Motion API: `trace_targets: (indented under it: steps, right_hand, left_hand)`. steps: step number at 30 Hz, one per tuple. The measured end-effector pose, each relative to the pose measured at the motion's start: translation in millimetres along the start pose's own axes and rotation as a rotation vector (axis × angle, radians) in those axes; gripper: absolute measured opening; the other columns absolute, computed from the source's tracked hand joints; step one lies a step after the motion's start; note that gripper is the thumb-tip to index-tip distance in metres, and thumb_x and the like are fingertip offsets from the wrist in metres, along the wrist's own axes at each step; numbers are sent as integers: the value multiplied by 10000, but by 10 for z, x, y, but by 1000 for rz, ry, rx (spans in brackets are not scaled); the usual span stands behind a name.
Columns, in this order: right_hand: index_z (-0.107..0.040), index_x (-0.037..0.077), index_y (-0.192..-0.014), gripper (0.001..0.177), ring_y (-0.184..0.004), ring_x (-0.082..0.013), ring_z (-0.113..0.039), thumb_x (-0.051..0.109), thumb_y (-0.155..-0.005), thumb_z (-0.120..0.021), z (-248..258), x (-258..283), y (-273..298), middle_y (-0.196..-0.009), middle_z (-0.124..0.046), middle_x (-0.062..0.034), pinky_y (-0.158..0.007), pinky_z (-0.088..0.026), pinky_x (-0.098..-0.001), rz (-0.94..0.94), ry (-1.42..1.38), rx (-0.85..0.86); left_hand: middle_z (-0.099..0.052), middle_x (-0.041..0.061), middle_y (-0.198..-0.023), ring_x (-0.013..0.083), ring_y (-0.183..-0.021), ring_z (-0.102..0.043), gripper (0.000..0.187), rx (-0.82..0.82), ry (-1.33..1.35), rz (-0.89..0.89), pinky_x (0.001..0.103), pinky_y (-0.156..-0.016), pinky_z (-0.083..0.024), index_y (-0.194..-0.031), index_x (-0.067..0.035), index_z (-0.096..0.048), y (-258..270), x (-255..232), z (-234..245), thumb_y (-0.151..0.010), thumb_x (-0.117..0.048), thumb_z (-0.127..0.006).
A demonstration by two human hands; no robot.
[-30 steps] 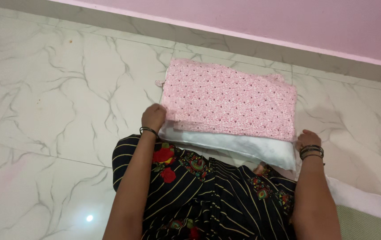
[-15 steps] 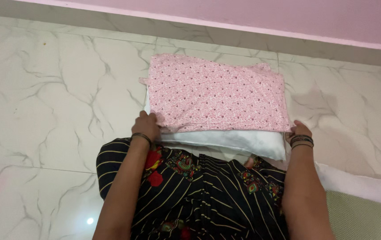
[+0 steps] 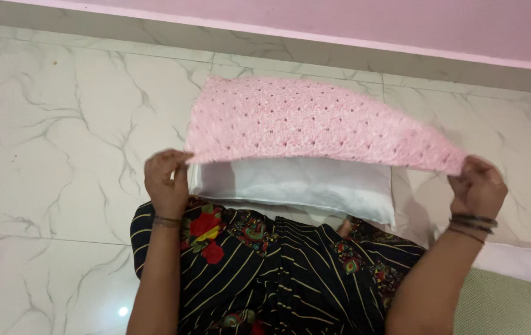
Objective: The person removes a pink patterned pillowcase from a white pillow, then places the pillowcase over the pillow and smooths it out. The person folds the pillowcase over the pillow and adjusts the edges.
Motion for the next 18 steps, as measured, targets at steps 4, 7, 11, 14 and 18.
trace_targets:
  steps: [4,7,11,14,18]
  right_hand:
    - [-661,-116,-1225,260,-978,-260,-687,-88,-1006,-525,68,314,492,-1132,-684,-198,-924,-598,-379,-4,70,16]
    - [-660,-68,-1222,336,-1083,-301,-740,-76,-925,-503,-13,734,726,-1178,-682,-202,-991,-650,-399,46,-308,90]
    - [-660,-62,-1211,282,-1025,-285,-721,-101,-963,-532,-91,1268,789,-1154,-693,-205,-924,-625,-372,151,-344,147]
    - [-660,-58,-1202,244,-982,-274,-707,-120,-992,-553,-185,1438,583,-1136,-701,-208,-875,-606,-351,234,-267,182]
    - [-661,-52,-1191,202,-924,-259,-688,-145,-1030,-582,-401,1374,50,-1112,-712,-211,-809,-580,-323,292,-181,223]
  left_hand:
    - [-718,110,-1123,255,-1173,-644,246,72,207,49,369,-1030,-509,-1067,-62,-765,56,-83,241,-867,75,-719]
    - [-686,78,-1176,195,-1208,-637,222,1,477,179,333,-1035,-532,-1070,-44,-742,-29,-225,560,-893,75,-679]
    - [-686,97,-1113,151,-1009,-631,48,-129,409,-33,244,-890,-508,-1049,5,-723,-335,-775,1186,-1020,27,-755]
    - [-639,76,-1032,136,-868,-597,71,-202,351,-135,219,-756,-470,-1054,15,-703,-717,-998,1383,-1012,-12,-753]
    - [-651,48,-1002,98,-824,-568,47,-63,259,-104,208,-725,-445,-1074,17,-765,-1413,-728,959,-1037,-7,-781]
Point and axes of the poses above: each hand's wrist, its own y-axis away from the middle knuckle, its own z-axis out of the back of the hand, x = y × z, the point moved 8 cm from there along -y, towards the middle knuckle
